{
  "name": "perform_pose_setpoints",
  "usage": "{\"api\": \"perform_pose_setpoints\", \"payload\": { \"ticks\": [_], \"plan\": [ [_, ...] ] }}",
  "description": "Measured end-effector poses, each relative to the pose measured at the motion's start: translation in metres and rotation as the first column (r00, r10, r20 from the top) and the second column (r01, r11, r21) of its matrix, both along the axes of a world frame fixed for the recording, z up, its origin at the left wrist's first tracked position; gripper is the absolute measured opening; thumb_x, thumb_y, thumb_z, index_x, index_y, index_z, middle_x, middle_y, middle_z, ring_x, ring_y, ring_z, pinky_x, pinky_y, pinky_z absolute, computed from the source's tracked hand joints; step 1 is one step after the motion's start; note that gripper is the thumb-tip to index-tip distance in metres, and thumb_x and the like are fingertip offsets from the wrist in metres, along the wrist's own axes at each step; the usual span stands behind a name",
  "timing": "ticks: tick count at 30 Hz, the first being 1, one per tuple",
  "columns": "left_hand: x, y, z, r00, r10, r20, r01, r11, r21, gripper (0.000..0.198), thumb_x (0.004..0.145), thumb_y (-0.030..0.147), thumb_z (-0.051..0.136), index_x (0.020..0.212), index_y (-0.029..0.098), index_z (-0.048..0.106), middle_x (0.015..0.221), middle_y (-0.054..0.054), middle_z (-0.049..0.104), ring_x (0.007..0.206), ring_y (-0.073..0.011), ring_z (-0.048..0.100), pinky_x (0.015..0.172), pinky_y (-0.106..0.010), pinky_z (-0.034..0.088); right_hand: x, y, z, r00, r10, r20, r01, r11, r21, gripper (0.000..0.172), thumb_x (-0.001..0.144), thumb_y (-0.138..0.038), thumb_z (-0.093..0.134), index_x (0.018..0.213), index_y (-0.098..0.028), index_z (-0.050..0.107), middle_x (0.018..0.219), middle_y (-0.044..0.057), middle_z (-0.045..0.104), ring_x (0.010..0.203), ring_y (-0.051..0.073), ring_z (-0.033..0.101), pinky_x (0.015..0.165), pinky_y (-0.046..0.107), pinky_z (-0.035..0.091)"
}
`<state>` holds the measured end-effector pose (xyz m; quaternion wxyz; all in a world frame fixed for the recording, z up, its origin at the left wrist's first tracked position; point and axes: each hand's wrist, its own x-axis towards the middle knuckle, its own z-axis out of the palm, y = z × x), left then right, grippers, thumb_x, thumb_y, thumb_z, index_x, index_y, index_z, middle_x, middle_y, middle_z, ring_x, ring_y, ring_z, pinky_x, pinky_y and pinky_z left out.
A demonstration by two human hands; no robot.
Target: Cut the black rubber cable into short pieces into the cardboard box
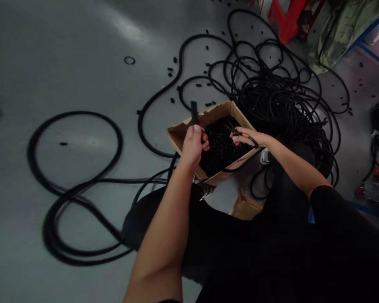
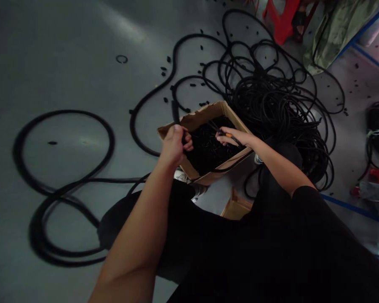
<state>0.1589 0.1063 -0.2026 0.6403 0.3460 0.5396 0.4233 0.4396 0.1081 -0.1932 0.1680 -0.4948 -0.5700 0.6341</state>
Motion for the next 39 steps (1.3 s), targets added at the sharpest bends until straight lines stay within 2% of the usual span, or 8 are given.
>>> {"api": "perform_pose_setpoints", "payload": {
  "ticks": [3, 6, 8, 17, 20, 27, 33, 39],
  "plan": [
    [-0.005, -0.005, -0.016, 0.943, -0.194, -0.271, 0.214, 0.976, 0.045, 0.051, 0.124, 0.071, 0.077, 0.105, 0.027, 0.062, 0.077, 0.005, 0.059, 0.057, -0.0138, 0.050, 0.057, -0.024, 0.042, -0.008, 0.010, -0.015, 0.998, -0.052, 0.045, 0.048, 0.995, 0.085, 0.010, 0.120, -0.019, 0.079, 0.124, -0.020, 0.070, 0.103, -0.002, 0.074, 0.090, 0.015, 0.072, 0.089, 0.025, 0.061],
    [-0.015, -0.009, -0.027, 0.787, -0.247, -0.565, 0.358, 0.929, 0.092, 0.041, 0.122, 0.063, 0.073, 0.110, 0.024, 0.071, 0.095, -0.006, 0.076, 0.086, -0.0262, 0.072, 0.087, -0.038, 0.063, -0.009, 0.010, -0.018, 0.996, 0.071, 0.047, -0.075, 0.991, 0.109, 0.011, 0.120, -0.023, 0.080, 0.127, -0.019, 0.073, 0.106, 0.000, 0.075, 0.093, 0.016, 0.072, 0.089, 0.025, 0.060],
    [-0.021, -0.010, -0.030, 0.704, -0.246, -0.666, 0.407, 0.909, 0.094, 0.037, 0.121, 0.060, 0.069, 0.119, 0.023, 0.076, 0.113, -0.012, 0.085, 0.108, -0.0339, 0.079, 0.107, -0.045, 0.065, -0.009, 0.007, -0.016, 0.992, 0.123, 0.028, -0.125, 0.987, 0.104, 0.013, 0.120, -0.027, 0.079, 0.129, -0.020, 0.073, 0.107, 0.000, 0.076, 0.096, 0.017, 0.072, 0.090, 0.026, 0.060],
    [-0.029, -0.021, -0.023, 0.584, -0.442, -0.681, 0.597, 0.803, -0.009, 0.042, 0.116, 0.055, 0.069, 0.134, 0.021, 0.085, 0.122, -0.014, 0.091, 0.115, -0.0379, 0.083, 0.116, -0.047, 0.065, -0.019, -0.009, -0.033, 0.997, 0.074, -0.027, -0.073, 0.997, 0.034, 0.013, 0.122, -0.028, 0.080, 0.125, -0.021, 0.069, 0.119, 0.003, 0.078, 0.101, 0.015, 0.074, 0.096, 0.026, 0.069],
    [-0.029, -0.020, -0.025, 0.549, -0.478, -0.686, 0.625, 0.779, -0.043, 0.040, 0.116, 0.052, 0.069, 0.133, 0.020, 0.086, 0.117, -0.014, 0.090, 0.110, -0.0376, 0.084, 0.112, -0.046, 0.065, -0.025, -0.013, -0.034, 0.998, 0.065, 0.021, -0.064, 0.997, -0.037, 0.018, 0.125, -0.026, 0.081, 0.118, -0.022, 0.064, 0.105, -0.001, 0.073, 0.087, 0.013, 0.072, 0.082, 0.020, 0.066],
    [-0.037, -0.017, -0.031, 0.574, -0.447, -0.686, 0.590, 0.807, -0.032, 0.032, 0.112, 0.046, 0.072, 0.128, 0.023, 0.086, 0.119, -0.013, 0.091, 0.114, -0.0380, 0.083, 0.117, -0.049, 0.066, -0.039, -0.026, -0.021, 0.995, 0.046, 0.088, -0.033, 0.989, -0.146, 0.025, 0.132, -0.026, 0.072, 0.112, -0.026, 0.057, 0.076, -0.008, 0.062, 0.057, 0.012, 0.063, 0.049, 0.014, 0.048],
    [-0.029, -0.027, -0.028, 0.625, -0.361, -0.692, 0.506, 0.862, 0.008, 0.038, 0.111, 0.041, 0.076, 0.142, 0.022, 0.083, 0.126, -0.012, 0.090, 0.115, -0.0346, 0.082, 0.114, -0.045, 0.065, -0.052, -0.035, -0.028, 0.997, 0.045, 0.056, -0.034, 0.982, -0.186, 0.022, 0.131, -0.020, 0.071, 0.112, -0.024, 0.059, 0.071, -0.008, 0.069, 0.057, 0.012, 0.071, 0.050, 0.013, 0.053],
    [-0.025, -0.028, -0.023, 0.636, -0.389, -0.666, 0.536, 0.844, 0.020, 0.031, 0.111, 0.039, 0.073, 0.135, 0.023, 0.085, 0.129, -0.011, 0.092, 0.117, -0.0332, 0.081, 0.119, -0.043, 0.064, -0.058, -0.030, -0.031, 0.996, 0.026, 0.083, -0.011, 0.985, -0.174, 0.027, 0.130, -0.016, 0.075, 0.105, -0.021, 0.065, 0.073, -0.005, 0.071, 0.060, 0.010, 0.071, 0.055, 0.012, 0.054]
  ]
}}
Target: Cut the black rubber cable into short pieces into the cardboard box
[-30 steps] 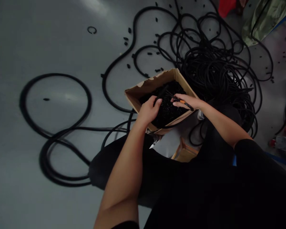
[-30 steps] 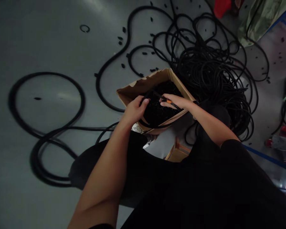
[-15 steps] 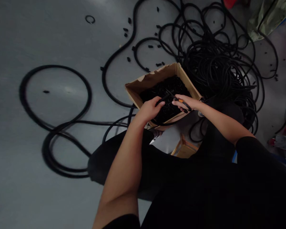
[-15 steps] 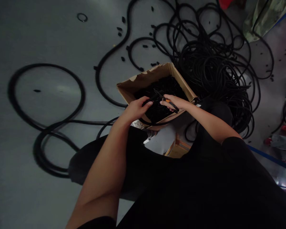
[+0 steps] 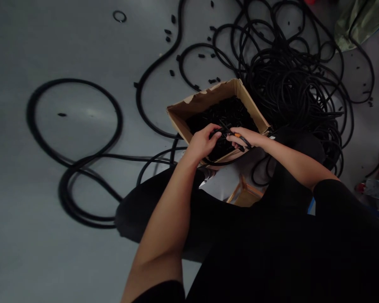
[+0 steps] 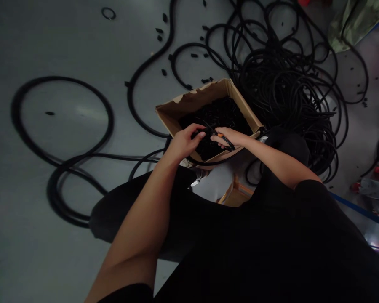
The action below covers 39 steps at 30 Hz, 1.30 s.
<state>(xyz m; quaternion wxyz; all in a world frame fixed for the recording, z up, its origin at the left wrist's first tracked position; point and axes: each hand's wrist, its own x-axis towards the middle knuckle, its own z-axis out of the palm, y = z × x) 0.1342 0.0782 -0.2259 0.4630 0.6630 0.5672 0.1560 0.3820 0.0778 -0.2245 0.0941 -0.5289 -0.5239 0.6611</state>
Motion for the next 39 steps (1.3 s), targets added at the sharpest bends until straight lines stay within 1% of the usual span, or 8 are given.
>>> {"api": "perform_pose_setpoints", "payload": {
  "ticks": [4, 8, 16, 25, 31, 34, 36, 39],
  "plan": [
    [0.001, 0.000, -0.003, 1.000, -0.006, 0.008, 0.006, 1.000, 0.007, 0.033, 0.112, 0.038, 0.070, 0.137, 0.022, 0.086, 0.137, -0.012, 0.093, 0.121, -0.0335, 0.081, 0.124, -0.044, 0.063, -0.002, 0.000, 0.006, 0.999, 0.000, 0.054, 0.000, 1.000, 0.003, 0.031, 0.132, -0.017, 0.073, 0.103, -0.022, 0.062, 0.074, -0.007, 0.067, 0.057, 0.009, 0.066, 0.053, 0.013, 0.050],
    [0.004, 0.000, -0.007, 0.998, 0.029, -0.055, -0.027, 0.999, 0.033, 0.037, 0.115, 0.037, 0.067, 0.143, 0.021, 0.085, 0.141, -0.015, 0.092, 0.124, -0.0352, 0.083, 0.120, -0.045, 0.063, -0.006, -0.006, 0.015, 0.997, -0.006, 0.081, 0.002, 0.998, 0.057, 0.035, 0.131, -0.016, 0.072, 0.100, -0.024, 0.057, 0.071, -0.009, 0.061, 0.055, 0.009, 0.062, 0.052, 0.013, 0.045],
    [0.003, -0.002, -0.016, 0.981, 0.064, -0.182, -0.061, 0.998, 0.024, 0.037, 0.120, 0.040, 0.063, 0.145, 0.026, 0.086, 0.130, -0.014, 0.093, 0.122, -0.0386, 0.085, 0.110, -0.045, 0.063, -0.012, -0.009, 0.029, 0.994, -0.019, 0.111, 0.018, 1.000, 0.006, 0.039, 0.129, -0.016, 0.072, 0.096, -0.026, 0.055, 0.063, -0.011, 0.059, 0.046, 0.009, 0.057, 0.045, 0.015, 0.044],
    [0.004, -0.004, -0.024, 0.999, -0.042, -0.028, 0.040, 0.998, -0.047, 0.035, 0.115, 0.037, 0.062, 0.135, 0.022, 0.086, 0.123, -0.011, 0.089, 0.113, -0.0333, 0.080, 0.116, -0.045, 0.064, -0.011, -0.011, 0.013, 0.996, -0.068, 0.055, 0.078, 0.978, -0.195, 0.032, 0.135, -0.019, 0.064, 0.106, -0.026, 0.054, 0.063, -0.010, 0.063, 0.049, 0.012, 0.063, 0.045, 0.015, 0.048],
    [0.002, -0.001, -0.038, 0.999, 0.035, 0.034, -0.033, 0.997, -0.075, 0.032, 0.117, 0.040, 0.059, 0.126, 0.022, 0.084, 0.094, -0.005, 0.076, 0.095, -0.0304, 0.073, 0.105, -0.043, 0.063, -0.010, -0.016, 0.012, 0.994, -0.056, 0.089, 0.060, 0.997, -0.043, 0.038, 0.130, -0.012, 0.071, 0.099, -0.026, 0.053, 0.063, -0.013, 0.056, 0.048, 0.009, 0.054, 0.049, 0.016, 0.041],
    [0.002, 0.003, -0.042, 0.994, 0.102, 0.036, -0.098, 0.991, -0.086, 0.026, 0.118, 0.039, 0.060, 0.121, 0.023, 0.081, 0.089, -0.004, 0.072, 0.093, -0.0303, 0.071, 0.101, -0.043, 0.062, -0.009, -0.018, 0.014, 0.989, -0.026, 0.145, 0.018, 0.998, 0.054, 0.040, 0.127, -0.013, 0.075, 0.096, -0.026, 0.054, 0.061, -0.012, 0.057, 0.050, 0.009, 0.053, 0.053, 0.017, 0.040],
    [0.000, 0.006, -0.043, 0.989, 0.146, 0.030, -0.143, 0.986, -0.085, 0.021, 0.117, 0.038, 0.063, 0.120, 0.024, 0.078, 0.091, -0.004, 0.072, 0.094, -0.0302, 0.071, 0.102, -0.044, 0.062, -0.009, -0.018, 0.013, 0.991, -0.017, 0.135, 0.010, 0.998, 0.058, 0.040, 0.127, -0.016, 0.076, 0.097, -0.026, 0.054, 0.061, -0.011, 0.058, 0.050, 0.009, 0.054, 0.054, 0.017, 0.041],
    [-0.004, 0.010, -0.041, 0.982, 0.185, 0.029, -0.182, 0.980, -0.081, 0.016, 0.117, 0.039, 0.067, 0.116, 0.025, 0.073, 0.094, -0.005, 0.073, 0.093, -0.0291, 0.070, 0.101, -0.043, 0.063, -0.008, -0.019, 0.008, 0.997, -0.021, 0.074, 0.024, 0.999, -0.039, 0.035, 0.128, -0.021, 0.075, 0.101, -0.027, 0.054, 0.064, -0.010, 0.061, 0.052, 0.011, 0.058, 0.054, 0.018, 0.045]
  ]
}}
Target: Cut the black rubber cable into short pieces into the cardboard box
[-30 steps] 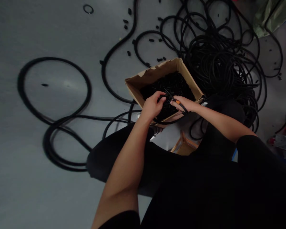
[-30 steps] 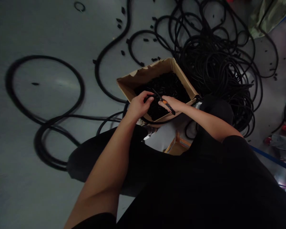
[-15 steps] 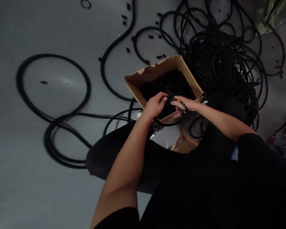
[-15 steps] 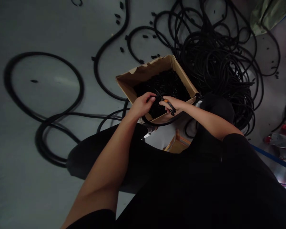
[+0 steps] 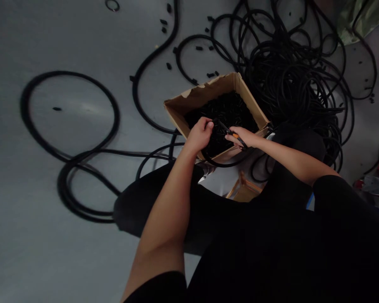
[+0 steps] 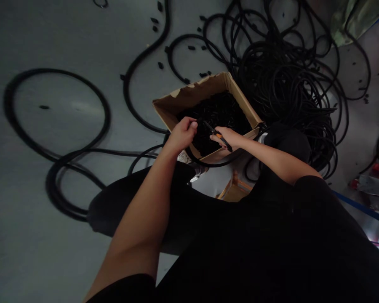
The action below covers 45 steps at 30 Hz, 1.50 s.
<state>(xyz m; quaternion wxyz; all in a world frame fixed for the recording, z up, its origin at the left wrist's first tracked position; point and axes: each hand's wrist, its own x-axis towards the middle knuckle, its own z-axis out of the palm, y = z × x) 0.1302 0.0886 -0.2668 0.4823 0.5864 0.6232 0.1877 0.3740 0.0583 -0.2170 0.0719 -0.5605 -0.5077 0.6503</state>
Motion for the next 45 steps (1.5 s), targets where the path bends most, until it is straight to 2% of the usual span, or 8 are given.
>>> {"api": "perform_pose_setpoints", "payload": {
  "ticks": [3, 8, 12, 20, 28, 32, 35, 45],
  "plan": [
    [-0.004, 0.001, 0.002, 0.999, 0.001, 0.041, 0.001, 0.999, -0.045, 0.024, 0.119, 0.047, 0.066, 0.112, 0.025, 0.071, 0.096, -0.006, 0.074, 0.085, -0.0266, 0.067, 0.091, -0.041, 0.061, 0.002, -0.001, -0.008, 0.999, -0.011, -0.036, 0.010, 0.999, -0.035, 0.028, 0.126, -0.020, 0.075, 0.107, -0.027, 0.055, 0.073, -0.010, 0.064, 0.062, 0.013, 0.063, 0.058, 0.018, 0.048],
    [0.001, -0.004, 0.007, 0.988, -0.127, 0.090, 0.137, 0.984, -0.113, 0.035, 0.120, 0.056, 0.063, 0.102, 0.026, 0.068, 0.092, -0.008, 0.078, 0.081, -0.0259, 0.070, 0.079, -0.038, 0.058, 0.010, 0.004, -0.021, 0.994, 0.102, -0.043, -0.092, 0.977, 0.193, 0.016, 0.120, -0.025, 0.074, 0.111, -0.024, 0.062, 0.097, -0.003, 0.069, 0.091, 0.017, 0.068, 0.085, 0.025, 0.055],
    [0.009, -0.006, 0.010, 0.962, -0.250, 0.107, 0.261, 0.959, -0.109, 0.032, 0.117, 0.053, 0.061, 0.099, 0.027, 0.066, 0.086, -0.005, 0.075, 0.078, -0.0266, 0.070, 0.083, -0.040, 0.062, 0.013, 0.014, -0.026, 0.973, 0.216, 0.083, -0.231, 0.930, 0.287, 0.021, 0.112, -0.030, 0.077, 0.111, -0.027, 0.056, 0.101, -0.002, 0.071, 0.100, 0.021, 0.067, 0.093, 0.030, 0.051],
    [0.010, -0.006, 0.001, 0.962, -0.271, 0.021, 0.272, 0.959, -0.086, 0.027, 0.112, 0.052, 0.066, 0.097, 0.030, 0.065, 0.083, -0.007, 0.072, 0.088, -0.0344, 0.075, 0.092, -0.046, 0.064, 0.010, 0.019, -0.007, 0.942, 0.223, 0.252, -0.284, 0.928, 0.242, 0.026, 0.116, -0.029, 0.082, 0.105, -0.027, 0.058, 0.094, -0.001, 0.071, 0.093, 0.021, 0.068, 0.083, 0.029, 0.042],
    [0.008, -0.006, 0.009, 0.998, 0.008, 0.057, -0.006, 0.999, -0.032, 0.029, 0.105, 0.037, 0.081, 0.129, 0.026, 0.071, 0.112, -0.007, 0.081, 0.098, -0.0282, 0.079, 0.106, -0.046, 0.070, 0.006, 0.015, 0.013, 0.992, 0.082, 0.100, -0.096, 0.985, 0.143, 0.023, 0.126, -0.024, 0.076, 0.107, -0.024, 0.062, 0.077, -0.007, 0.063, 0.066, 0.015, 0.065, 0.064, 0.022, 0.045],
    [0.012, -0.006, 0.019, 0.999, -0.036, 0.029, 0.034, 0.997, 0.064, 0.020, 0.102, 0.037, 0.079, 0.117, 0.026, 0.071, 0.120, -0.009, 0.085, 0.120, -0.0322, 0.078, 0.120, -0.047, 0.067, 0.003, 0.018, 0.012, 0.999, 0.007, 0.034, -0.008, 1.000, 0.022, 0.028, 0.121, -0.014, 0.083, 0.106, -0.024, 0.062, 0.074, -0.009, 0.062, 0.059, 0.012, 0.063, 0.055, 0.018, 0.046],
    [0.016, -0.008, 0.022, 0.993, -0.095, 0.066, 0.091, 0.994, 0.067, 0.018, 0.101, 0.038, 0.078, 0.113, 0.026, 0.071, 0.119, -0.009, 0.086, 0.118, -0.0320, 0.079, 0.119, -0.047, 0.066, 0.001, 0.020, 0.009, 0.999, -0.019, 0.029, 0.019, 1.000, -0.007, 0.032, 0.119, -0.006, 0.082, 0.102, -0.023, 0.061, 0.076, -0.008, 0.063, 0.064, 0.011, 0.063, 0.059, 0.017, 0.048],
    [0.013, -0.008, 0.011, 0.993, -0.067, 0.100, 0.063, 0.997, 0.044, 0.021, 0.105, 0.046, 0.077, 0.108, 0.027, 0.070, 0.109, -0.009, 0.087, 0.107, -0.0316, 0.079, 0.109, -0.046, 0.067, 0.001, 0.003, 0.004, 0.999, -0.017, 0.045, 0.011, 0.991, 0.130, 0.032, 0.126, -0.020, 0.073, 0.101, -0.026, 0.054, 0.073, -0.010, 0.056, 0.062, 0.012, 0.057, 0.062, 0.020, 0.042]
  ]
}}
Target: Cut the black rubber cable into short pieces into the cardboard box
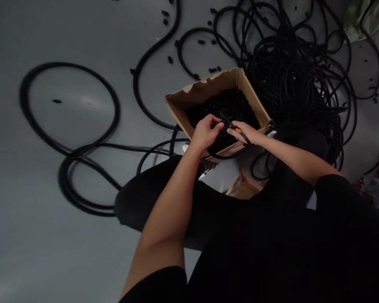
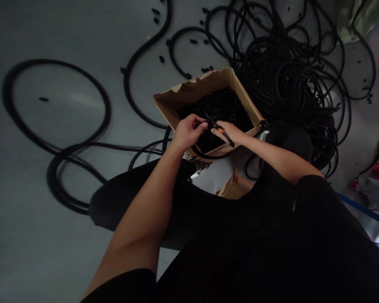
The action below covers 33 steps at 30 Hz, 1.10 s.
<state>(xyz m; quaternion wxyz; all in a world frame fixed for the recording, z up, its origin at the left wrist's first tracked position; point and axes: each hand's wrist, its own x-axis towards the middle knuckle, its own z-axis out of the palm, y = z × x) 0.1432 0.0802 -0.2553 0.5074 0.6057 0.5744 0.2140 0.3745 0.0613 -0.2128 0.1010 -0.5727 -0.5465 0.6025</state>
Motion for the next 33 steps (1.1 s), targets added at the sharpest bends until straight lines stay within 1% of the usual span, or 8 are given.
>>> {"api": "perform_pose_setpoints", "payload": {
  "ticks": [3, 7, 12, 14, 17, 21, 27, 33],
  "plan": [
    [-0.001, 0.001, -0.004, 0.999, 0.024, -0.046, -0.026, 0.999, -0.047, 0.022, 0.109, 0.048, 0.076, 0.110, 0.028, 0.070, 0.104, -0.009, 0.086, 0.104, -0.0318, 0.078, 0.107, -0.045, 0.067, -0.002, -0.001, -0.001, 0.999, 0.005, 0.033, -0.005, 1.000, -0.022, 0.030, 0.126, -0.019, 0.072, 0.102, -0.026, 0.056, 0.071, -0.009, 0.058, 0.060, 0.013, 0.059, 0.059, 0.020, 0.044],
    [-0.003, 0.004, -0.008, 0.991, 0.061, -0.121, -0.070, 0.995, -0.069, 0.013, 0.112, 0.039, 0.072, 0.112, 0.027, 0.069, 0.104, -0.009, 0.084, 0.101, -0.0313, 0.079, 0.109, -0.047, 0.065, -0.002, 0.000, -0.003, 0.999, 0.032, 0.023, -0.029, 0.996, -0.089, 0.034, 0.124, -0.017, 0.078, 0.099, -0.026, 0.057, 0.069, -0.008, 0.063, 0.058, 0.013, 0.061, 0.055, 0.021, 0.048],
    [-0.004, 0.004, -0.011, 0.993, 0.087, -0.081, -0.093, 0.993, -0.079, 0.015, 0.111, 0.038, 0.073, 0.117, 0.027, 0.065, 0.105, -0.007, 0.082, 0.097, -0.0297, 0.076, 0.103, -0.045, 0.066, -0.002, -0.004, -0.005, 0.999, 0.026, -0.019, -0.030, 0.972, -0.231, 0.030, 0.127, -0.016, 0.073, 0.106, -0.028, 0.054, 0.072, -0.008, 0.066, 0.061, 0.015, 0.065, 0.056, 0.022, 0.049],
    [-0.004, 0.004, -0.011, 0.996, 0.081, -0.026, -0.084, 0.990, -0.113, 0.016, 0.112, 0.040, 0.073, 0.117, 0.027, 0.065, 0.100, -0.006, 0.081, 0.091, -0.0283, 0.074, 0.095, -0.043, 0.066, -0.002, -0.005, -0.004, 1.000, -0.007, -0.024, 0.002, 0.979, -0.202, 0.028, 0.126, -0.014, 0.071, 0.108, -0.028, 0.055, 0.080, -0.008, 0.066, 0.069, 0.015, 0.068, 0.062, 0.020, 0.050],
    [-0.004, 0.003, -0.008, 0.998, 0.048, 0.043, -0.042, 0.990, -0.133, 0.020, 0.110, 0.045, 0.076, 0.114, 0.027, 0.068, 0.096, -0.005, 0.081, 0.088, -0.0274, 0.076, 0.093, -0.043, 0.067, 0.002, -0.001, -0.001, 0.999, -0.008, -0.053, 0.006, 0.999, -0.043, 0.025, 0.121, -0.014, 0.075, 0.107, -0.026, 0.058, 0.090, -0.007, 0.065, 0.083, 0.014, 0.069, 0.076, 0.019, 0.054],
    [-0.003, 0.004, -0.003, 0.998, 0.040, 0.057, -0.030, 0.988, -0.153, 0.030, 0.105, 0.052, 0.085, 0.110, 0.025, 0.071, 0.093, -0.006, 0.082, 0.089, -0.0282, 0.079, 0.094, -0.044, 0.069, 0.012, 0.011, 0.006, 0.990, 0.138, 0.008, -0.138, 0.986, 0.093, 0.019, 0.112, -0.020, 0.081, 0.105, -0.026, 0.064, 0.093, -0.004, 0.070, 0.091, 0.018, 0.068, 0.088, 0.025, 0.052],
    [0.001, 0.002, -0.001, 0.994, 0.052, 0.095, -0.034, 0.983, -0.180, 0.036, 0.106, 0.057, 0.088, 0.107, 0.026, 0.068, 0.095, -0.007, 0.084, 0.091, -0.0286, 0.082, 0.094, -0.045, 0.071, 0.022, 0.018, 0.014, 0.961, 0.216, 0.175, -0.242, 0.959, 0.148, 0.013, 0.111, -0.026, 0.079, 0.105, -0.024, 0.068, 0.090, -0.002, 0.069, 0.088, 0.019, 0.064, 0.082, 0.029, 0.041],
    [0.000, -0.001, -0.002, 0.988, 0.056, 0.144, -0.031, 0.985, -0.171, 0.048, 0.113, 0.072, 0.083, 0.115, 0.027, 0.065, 0.098, -0.006, 0.082, 0.089, -0.0266, 0.082, 0.089, -0.041, 0.071, 0.034, 0.024, 0.015, 0.997, 0.037, 0.071, -0.043, 0.995, 0.084, 0.015, 0.120, -0.031, 0.076, 0.113, -0.024, 0.066, 0.086, -0.004, 0.063, 0.077, 0.017, 0.063, 0.074, 0.026, 0.046]
  ]
}}
